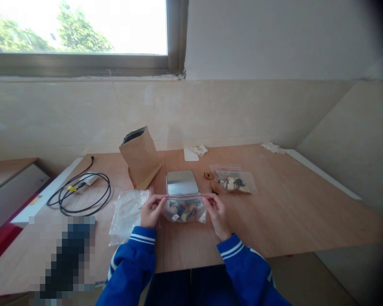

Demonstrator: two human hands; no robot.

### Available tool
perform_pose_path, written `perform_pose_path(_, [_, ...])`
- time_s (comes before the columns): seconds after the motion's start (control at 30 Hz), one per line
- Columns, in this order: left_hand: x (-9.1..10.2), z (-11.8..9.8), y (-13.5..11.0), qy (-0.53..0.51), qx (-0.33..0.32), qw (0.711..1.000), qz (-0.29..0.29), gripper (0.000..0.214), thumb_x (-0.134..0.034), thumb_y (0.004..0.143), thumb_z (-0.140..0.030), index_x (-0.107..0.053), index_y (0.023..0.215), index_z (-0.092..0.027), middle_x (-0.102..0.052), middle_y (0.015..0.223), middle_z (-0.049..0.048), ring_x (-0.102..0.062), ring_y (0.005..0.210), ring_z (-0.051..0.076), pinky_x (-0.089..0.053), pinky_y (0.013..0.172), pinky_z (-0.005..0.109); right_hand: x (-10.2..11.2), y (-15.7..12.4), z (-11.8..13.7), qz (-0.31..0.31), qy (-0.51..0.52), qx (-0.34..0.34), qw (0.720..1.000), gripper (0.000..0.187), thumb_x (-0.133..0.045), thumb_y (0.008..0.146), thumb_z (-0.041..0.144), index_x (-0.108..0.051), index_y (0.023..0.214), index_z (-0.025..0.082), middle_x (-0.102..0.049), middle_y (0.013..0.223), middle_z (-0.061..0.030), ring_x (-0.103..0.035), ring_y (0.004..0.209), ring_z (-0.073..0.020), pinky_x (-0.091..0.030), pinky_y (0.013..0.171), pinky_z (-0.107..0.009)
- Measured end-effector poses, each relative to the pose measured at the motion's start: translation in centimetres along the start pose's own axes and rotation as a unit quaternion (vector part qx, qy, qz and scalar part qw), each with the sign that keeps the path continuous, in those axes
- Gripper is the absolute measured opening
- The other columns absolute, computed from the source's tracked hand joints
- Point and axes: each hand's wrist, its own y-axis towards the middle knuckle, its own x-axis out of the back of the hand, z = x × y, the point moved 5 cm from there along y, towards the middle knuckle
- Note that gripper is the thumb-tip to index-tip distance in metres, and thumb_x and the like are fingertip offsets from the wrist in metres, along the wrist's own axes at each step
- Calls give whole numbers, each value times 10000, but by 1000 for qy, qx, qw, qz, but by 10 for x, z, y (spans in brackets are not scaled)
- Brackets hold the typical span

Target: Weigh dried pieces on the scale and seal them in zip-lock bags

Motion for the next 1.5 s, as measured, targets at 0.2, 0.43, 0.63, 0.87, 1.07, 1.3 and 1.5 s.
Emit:
perform_pose_path(0.2, [2,0,0,60,-31,998,-9,236,-631,788,-380,-668,835,-151,-672,782,42,-595,698,147,-457,661,253,0,0,-1,-1,-4,6,1000,232,-612,824,417,-632,918,206,-659,878,-33,-600,809,-169,-462,761,-300])
perform_pose_path(0.43, [1,-4,0,81,-40,996,-17,242,-633,778,-390,-671,822,-155,-651,720,22,-564,636,129,-442,615,238,1,0,0,-6,-13,4,1000,222,-609,826,418,-633,916,216,-657,875,-29,-599,814,-168,-457,772,-302])
perform_pose_path(0.63, [1,-6,-1,112,-57,992,-27,237,-622,780,-391,-667,809,-160,-636,692,11,-540,593,116,-428,577,232,0,0,-1,-5,-11,-1,1000,243,-617,814,438,-632,906,213,-663,874,-31,-603,807,-172,-459,765,-301])
perform_pose_path(0.87, [1,-6,0,101,-51,993,-26,231,-635,763,-388,-663,799,-162,-636,697,11,-540,594,114,-430,578,231,-2,-1,0,6,-12,-6,1000,272,-625,804,445,-645,937,208,-663,860,-35,-608,796,-175,-481,749,-303])
perform_pose_path(1.07, [-5,-7,-2,-1,4,1000,21,277,-646,760,-417,-637,840,-152,-653,757,25,-590,672,137,-468,634,247,-7,-1,2,35,-23,6,999,254,-631,800,434,-681,909,210,-671,882,-50,-616,838,-196,-494,778,-336])
perform_pose_path(1.3, [-9,-5,-2,-41,45,997,48,310,-683,727,-427,-639,843,-143,-666,751,27,-603,680,144,-475,632,250,-6,-1,5,31,-39,25,998,241,-633,799,428,-692,882,210,-661,853,-50,-610,801,-195,-499,740,-334])
perform_pose_path(1.5, [-8,-8,-3,-36,46,998,39,313,-690,713,-436,-630,807,-144,-654,735,22,-593,647,131,-471,600,237,-6,-2,8,23,-41,35,998,215,-639,800,412,-696,855,213,-645,827,-40,-597,772,-181,-486,698,-313])
